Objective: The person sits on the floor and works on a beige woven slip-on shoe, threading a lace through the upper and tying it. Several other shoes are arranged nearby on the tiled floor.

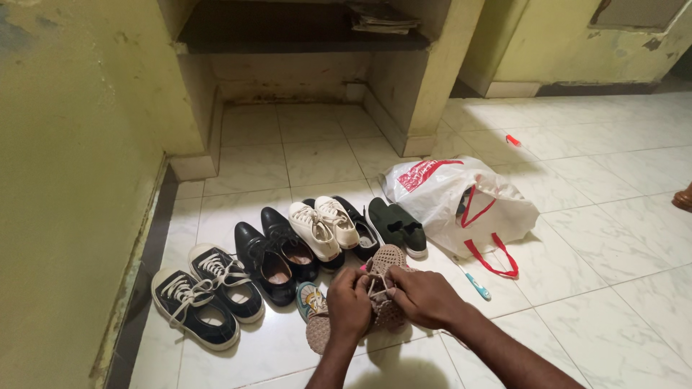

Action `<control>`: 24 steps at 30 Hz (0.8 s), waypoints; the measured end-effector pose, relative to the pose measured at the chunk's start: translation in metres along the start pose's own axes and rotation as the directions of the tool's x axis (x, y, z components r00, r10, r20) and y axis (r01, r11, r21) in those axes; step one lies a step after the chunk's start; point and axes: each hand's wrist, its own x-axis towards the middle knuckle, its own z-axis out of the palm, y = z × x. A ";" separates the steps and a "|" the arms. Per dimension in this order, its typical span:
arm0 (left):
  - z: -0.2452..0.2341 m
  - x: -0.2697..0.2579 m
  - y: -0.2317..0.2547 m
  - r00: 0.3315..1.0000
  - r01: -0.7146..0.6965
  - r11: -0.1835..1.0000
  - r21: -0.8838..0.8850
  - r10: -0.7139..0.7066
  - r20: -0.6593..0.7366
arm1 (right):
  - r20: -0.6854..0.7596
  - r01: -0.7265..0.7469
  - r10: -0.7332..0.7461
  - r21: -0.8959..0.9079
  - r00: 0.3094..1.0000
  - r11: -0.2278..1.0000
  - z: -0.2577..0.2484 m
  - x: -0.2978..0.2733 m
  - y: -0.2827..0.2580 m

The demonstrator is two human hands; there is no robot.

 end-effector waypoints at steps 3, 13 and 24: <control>0.003 -0.001 0.000 1.000 0.002 1.000 -0.019 -0.002 -0.001 | 0.103 -0.031 0.034 -0.028 0.994 0.999 -0.005 0.001 0.000; -0.001 0.003 0.001 0.998 0.062 0.997 -0.039 -0.061 0.032 | -0.196 0.159 -0.161 -0.026 0.967 0.987 -0.012 0.001 -0.010; -0.003 0.001 -0.001 1.000 -0.008 0.998 -0.056 0.009 0.016 | -0.250 0.054 -0.037 0.062 0.968 0.997 0.004 -0.001 -0.006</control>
